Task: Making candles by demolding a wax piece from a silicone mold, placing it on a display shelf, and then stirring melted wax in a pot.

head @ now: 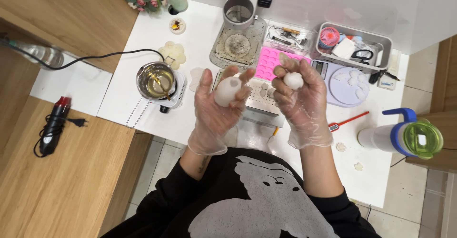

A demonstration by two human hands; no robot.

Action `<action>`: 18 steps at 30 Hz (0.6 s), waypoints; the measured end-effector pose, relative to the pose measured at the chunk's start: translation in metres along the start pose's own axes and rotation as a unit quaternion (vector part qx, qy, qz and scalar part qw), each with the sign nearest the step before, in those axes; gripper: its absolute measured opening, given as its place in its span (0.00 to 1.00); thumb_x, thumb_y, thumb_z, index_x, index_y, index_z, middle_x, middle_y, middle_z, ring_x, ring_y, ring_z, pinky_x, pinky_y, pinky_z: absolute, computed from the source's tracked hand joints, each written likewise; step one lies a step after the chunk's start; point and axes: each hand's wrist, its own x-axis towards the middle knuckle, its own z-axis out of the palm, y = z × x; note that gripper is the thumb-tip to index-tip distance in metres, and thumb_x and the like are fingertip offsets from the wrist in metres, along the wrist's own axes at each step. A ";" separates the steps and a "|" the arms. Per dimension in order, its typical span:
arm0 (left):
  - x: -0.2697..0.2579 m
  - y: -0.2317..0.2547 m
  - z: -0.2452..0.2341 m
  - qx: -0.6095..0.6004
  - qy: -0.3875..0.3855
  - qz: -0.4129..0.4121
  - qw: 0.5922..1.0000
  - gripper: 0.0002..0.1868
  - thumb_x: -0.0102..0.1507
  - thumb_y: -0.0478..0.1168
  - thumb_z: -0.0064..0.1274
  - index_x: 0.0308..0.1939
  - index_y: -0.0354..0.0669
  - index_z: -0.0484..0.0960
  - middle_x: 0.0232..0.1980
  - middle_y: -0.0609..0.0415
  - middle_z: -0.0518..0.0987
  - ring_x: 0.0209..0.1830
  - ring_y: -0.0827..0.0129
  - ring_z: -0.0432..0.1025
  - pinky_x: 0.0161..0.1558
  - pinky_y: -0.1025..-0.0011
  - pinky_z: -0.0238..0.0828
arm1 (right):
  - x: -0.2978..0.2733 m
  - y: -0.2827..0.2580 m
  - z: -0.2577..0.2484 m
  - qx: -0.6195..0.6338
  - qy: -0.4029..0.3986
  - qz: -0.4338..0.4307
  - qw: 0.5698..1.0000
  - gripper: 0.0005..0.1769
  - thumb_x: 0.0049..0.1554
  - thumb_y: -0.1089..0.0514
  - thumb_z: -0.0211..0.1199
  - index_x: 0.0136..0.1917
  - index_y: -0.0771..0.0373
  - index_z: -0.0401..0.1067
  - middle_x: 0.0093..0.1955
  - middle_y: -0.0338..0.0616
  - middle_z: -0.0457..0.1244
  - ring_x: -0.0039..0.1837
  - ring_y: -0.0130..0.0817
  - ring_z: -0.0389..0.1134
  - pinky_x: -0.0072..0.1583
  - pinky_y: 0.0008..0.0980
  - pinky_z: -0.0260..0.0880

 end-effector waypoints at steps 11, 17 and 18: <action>-0.010 0.024 -0.025 0.121 -0.140 -0.033 0.982 0.20 0.71 0.51 0.53 0.55 0.37 0.81 0.45 0.47 0.80 0.32 0.73 0.72 0.28 0.79 0.69 | -0.014 -0.016 -0.019 -0.041 0.061 -0.027 0.997 0.18 0.68 0.50 0.60 0.58 0.69 0.72 0.48 0.48 0.65 0.39 0.28 0.58 0.38 0.23 0.59; -0.037 0.061 0.001 0.456 0.080 0.022 0.886 0.17 0.64 0.47 0.56 0.56 0.51 0.76 0.58 0.54 0.76 0.54 0.69 0.75 0.57 0.73 0.78 | -0.053 -0.047 -0.052 -0.048 0.133 -0.092 0.986 0.14 0.69 0.52 0.62 0.56 0.67 0.71 0.47 0.46 0.64 0.41 0.27 0.58 0.42 0.24 0.59; -0.034 0.068 0.002 0.489 0.239 -0.076 0.836 0.24 0.60 0.44 0.55 0.60 0.50 0.75 0.48 0.52 0.78 0.45 0.68 0.76 0.51 0.77 0.78 | -0.062 -0.051 -0.062 -0.031 0.122 -0.096 0.987 0.13 0.71 0.53 0.61 0.52 0.66 0.69 0.46 0.46 0.64 0.42 0.28 0.58 0.42 0.24 0.58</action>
